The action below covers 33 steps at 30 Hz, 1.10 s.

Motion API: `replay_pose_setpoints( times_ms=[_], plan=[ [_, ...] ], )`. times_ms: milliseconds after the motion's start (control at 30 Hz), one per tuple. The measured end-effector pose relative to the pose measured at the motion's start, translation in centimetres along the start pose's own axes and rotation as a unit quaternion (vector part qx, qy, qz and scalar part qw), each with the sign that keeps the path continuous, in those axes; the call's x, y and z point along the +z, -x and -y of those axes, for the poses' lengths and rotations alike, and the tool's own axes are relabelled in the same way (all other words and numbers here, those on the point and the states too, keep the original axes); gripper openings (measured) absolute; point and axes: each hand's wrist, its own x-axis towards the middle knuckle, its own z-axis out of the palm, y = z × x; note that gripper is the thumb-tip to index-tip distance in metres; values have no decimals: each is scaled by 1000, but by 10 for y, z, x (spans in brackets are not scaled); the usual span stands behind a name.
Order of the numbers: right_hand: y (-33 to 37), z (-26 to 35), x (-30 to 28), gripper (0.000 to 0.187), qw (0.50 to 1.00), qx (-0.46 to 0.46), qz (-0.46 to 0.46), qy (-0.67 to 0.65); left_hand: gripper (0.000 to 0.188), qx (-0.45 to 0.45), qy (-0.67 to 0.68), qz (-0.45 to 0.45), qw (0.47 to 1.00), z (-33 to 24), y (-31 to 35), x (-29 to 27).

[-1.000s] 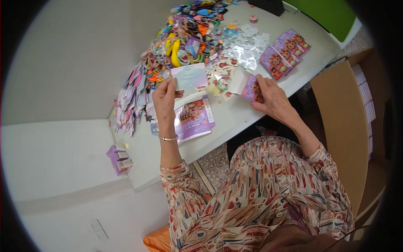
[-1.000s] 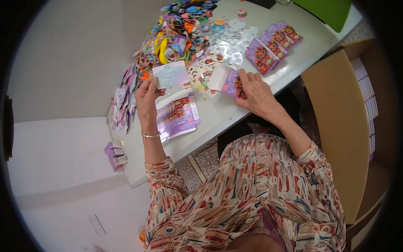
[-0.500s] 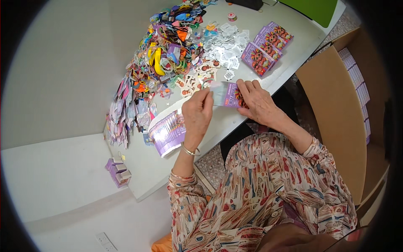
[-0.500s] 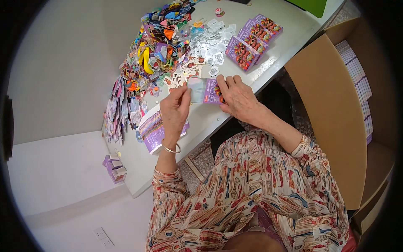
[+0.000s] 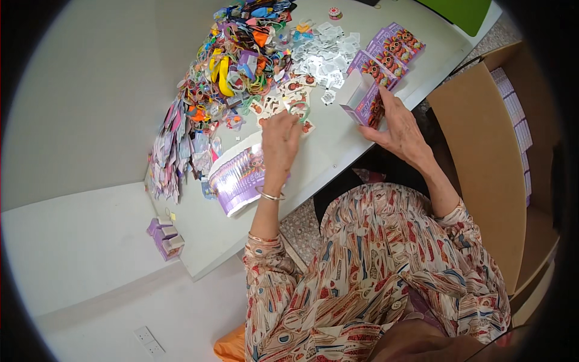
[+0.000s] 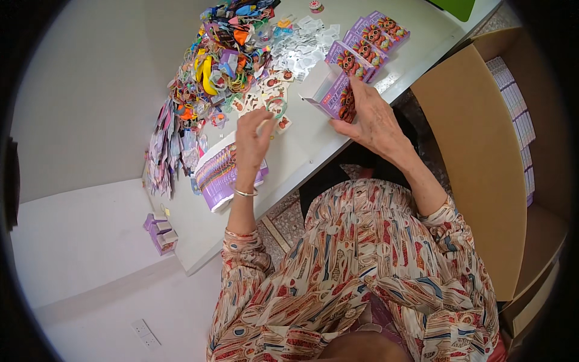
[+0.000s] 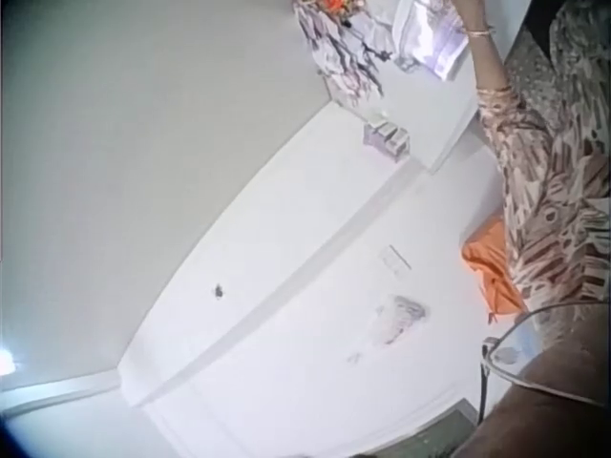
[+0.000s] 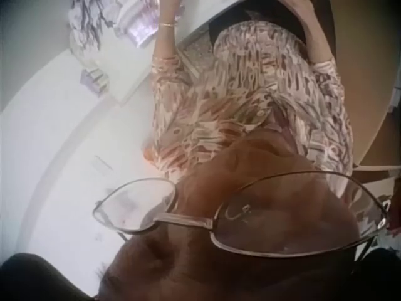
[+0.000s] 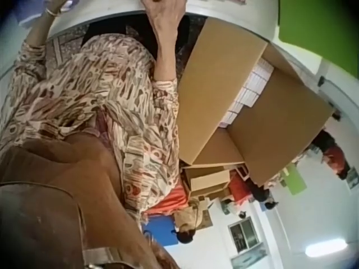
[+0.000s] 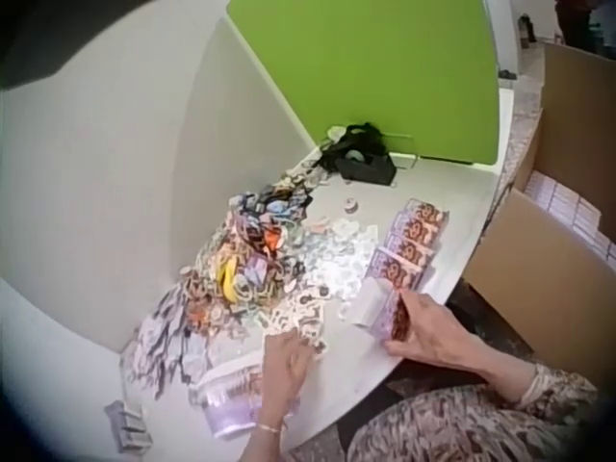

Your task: Packaging small toy figurines and instruction cards into individual plastic bags on a desk.

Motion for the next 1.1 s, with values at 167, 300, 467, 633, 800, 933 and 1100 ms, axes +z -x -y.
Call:
replay_pose_setpoints(
  times_ms=[167, 300, 467, 633, 800, 933, 1100],
  plan=[
    [6, 1, 0, 88, 1000, 3, 17, 26, 21, 2, -129, -8, 992, 1, 12, 29],
    [7, 6, -4, 86, 998, 13, 48, 25, 20, -27, -94, -10, 995, 3, 10, 29],
    [10, 17, -8, 84, 998, 12, 58, 30, 17, -32, -52, -14, 998, 10, 11, 25],
    [15, 16, -10, 80, 984, -7, 62, 169, 15, -30, 27, -55, 998, -41, -13, -5],
    [17, 31, -10, 78, 978, -34, 77, 191, 12, 114, 34, -26, 993, -80, -16, 10],
    [20, 27, -14, 80, 978, -22, 96, 183, 12, 144, 36, 64, 987, -75, -18, 21],
    [24, 11, -26, 77, 990, -15, 65, 121, 18, -169, 350, 58, 920, -53, -54, 26]
  ],
)
